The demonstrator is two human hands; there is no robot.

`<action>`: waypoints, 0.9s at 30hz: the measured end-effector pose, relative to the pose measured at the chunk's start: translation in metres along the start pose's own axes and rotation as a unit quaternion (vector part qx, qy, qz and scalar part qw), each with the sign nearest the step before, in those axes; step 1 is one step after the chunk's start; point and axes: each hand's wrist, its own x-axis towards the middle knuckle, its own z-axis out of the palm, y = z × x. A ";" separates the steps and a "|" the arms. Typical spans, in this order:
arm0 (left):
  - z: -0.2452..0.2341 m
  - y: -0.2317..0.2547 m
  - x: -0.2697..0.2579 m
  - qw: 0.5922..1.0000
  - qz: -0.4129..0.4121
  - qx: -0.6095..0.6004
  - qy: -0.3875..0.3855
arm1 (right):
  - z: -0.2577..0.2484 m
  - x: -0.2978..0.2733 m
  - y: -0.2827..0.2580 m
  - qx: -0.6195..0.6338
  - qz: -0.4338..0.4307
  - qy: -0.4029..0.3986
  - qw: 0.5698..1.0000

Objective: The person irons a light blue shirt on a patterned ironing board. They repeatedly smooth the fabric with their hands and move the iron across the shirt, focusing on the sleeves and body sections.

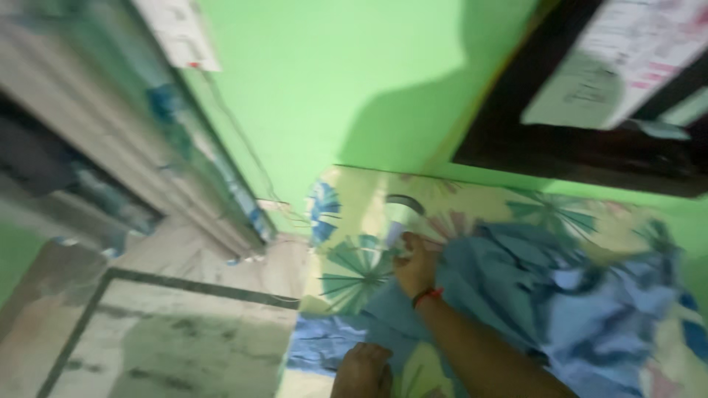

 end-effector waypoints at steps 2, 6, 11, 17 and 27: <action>0.005 0.013 0.011 0.996 0.010 0.005 -0.084 | -0.028 -0.024 0.012 -0.024 -0.005 -0.001 1.000; 0.017 0.050 0.037 0.986 -0.027 -0.031 -0.163 | -0.126 -0.101 0.059 0.034 0.008 -0.078 0.996; 0.048 0.101 0.064 0.918 -0.314 -0.009 -0.241 | -0.288 -0.186 0.162 -0.141 0.128 0.074 0.979; 0.106 0.116 0.055 0.813 -0.537 -0.206 -0.085 | -0.410 -0.231 0.281 0.075 0.443 0.083 0.890; 0.126 0.096 0.032 0.841 -0.490 -0.222 -0.054 | -0.418 -0.203 0.271 0.065 0.460 -0.087 0.881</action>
